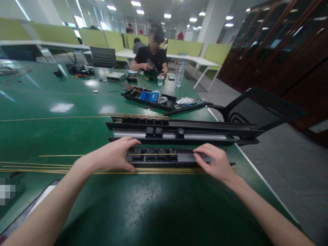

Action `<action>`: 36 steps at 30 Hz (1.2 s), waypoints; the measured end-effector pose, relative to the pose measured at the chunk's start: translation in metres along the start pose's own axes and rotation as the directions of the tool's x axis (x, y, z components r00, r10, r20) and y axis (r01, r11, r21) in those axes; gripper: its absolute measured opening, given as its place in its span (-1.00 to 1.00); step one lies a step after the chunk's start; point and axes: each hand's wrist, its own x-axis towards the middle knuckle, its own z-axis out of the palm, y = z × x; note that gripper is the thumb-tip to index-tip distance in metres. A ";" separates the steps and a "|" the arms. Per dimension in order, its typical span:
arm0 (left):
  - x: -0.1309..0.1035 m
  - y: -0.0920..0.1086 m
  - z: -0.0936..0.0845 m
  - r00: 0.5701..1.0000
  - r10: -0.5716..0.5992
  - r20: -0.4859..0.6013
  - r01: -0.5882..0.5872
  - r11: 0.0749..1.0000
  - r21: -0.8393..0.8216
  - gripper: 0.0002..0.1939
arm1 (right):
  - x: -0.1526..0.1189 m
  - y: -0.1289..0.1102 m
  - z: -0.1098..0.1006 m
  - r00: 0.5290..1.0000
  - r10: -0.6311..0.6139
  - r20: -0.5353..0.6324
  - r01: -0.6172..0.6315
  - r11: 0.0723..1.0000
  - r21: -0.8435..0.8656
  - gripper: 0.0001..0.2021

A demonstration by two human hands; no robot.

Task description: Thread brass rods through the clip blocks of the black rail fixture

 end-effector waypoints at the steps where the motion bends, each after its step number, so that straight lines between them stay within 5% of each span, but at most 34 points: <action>1: 0.001 -0.003 -0.009 1.000 -0.008 0.004 0.008 0.999 -0.041 -0.10 | 0.007 0.009 -0.004 0.997 0.019 -0.080 -0.021 0.999 -0.025 -0.92; 3: 0.008 -0.008 -0.022 0.997 -0.046 -0.068 0.041 0.996 -0.073 -0.15 | 0.022 0.031 -0.010 0.991 0.083 -0.105 -0.094 0.990 -0.106 -0.87; 6: 0.030 -0.013 -0.023 0.982 -0.027 -0.187 0.035 0.999 0.039 -0.30 | 0.039 0.060 -0.009 0.990 0.115 0.087 -0.095 0.974 -0.203 -0.67; 9: 0.050 -0.015 -0.005 0.998 -0.024 -0.063 0.034 0.985 0.168 -0.33 | 0.044 0.076 -0.001 0.967 0.067 0.246 -0.011 0.975 -0.224 -0.55; 13: 0.059 -0.021 0.014 0.994 -0.037 -0.098 0.060 0.969 0.239 -0.37 | 0.046 0.083 0.005 0.961 0.075 0.267 -0.013 0.975 -0.224 -0.49; 18: 0.063 -0.027 0.017 0.978 0.003 -0.211 0.063 0.950 0.305 -0.30 | 0.058 0.092 0.004 0.937 0.128 0.326 -0.079 0.984 -0.157 -0.42; 22: 0.071 -0.030 0.019 0.981 0.014 -0.191 0.052 0.940 0.338 -0.27 | 0.064 0.097 0.003 0.897 0.157 0.412 -0.129 0.987 -0.095 -0.41; 26: 0.077 -0.035 0.019 0.995 -0.025 -0.097 0.043 0.982 0.184 -0.24 | 0.064 0.093 0.001 0.870 0.219 0.442 -0.226 0.973 -0.037 -0.37; 31: 0.072 -0.043 0.002 0.996 -0.039 -0.084 0.047 0.994 0.102 -0.25 | 0.067 0.078 -0.011 0.867 0.260 0.425 -0.305 0.951 0.042 -0.41; 36: 0.054 -0.038 -0.042 0.981 0.043 -0.190 -0.050 0.998 -0.032 -0.25 | 0.080 0.061 -0.039 0.902 0.258 0.346 -0.283 0.959 0.021 -0.40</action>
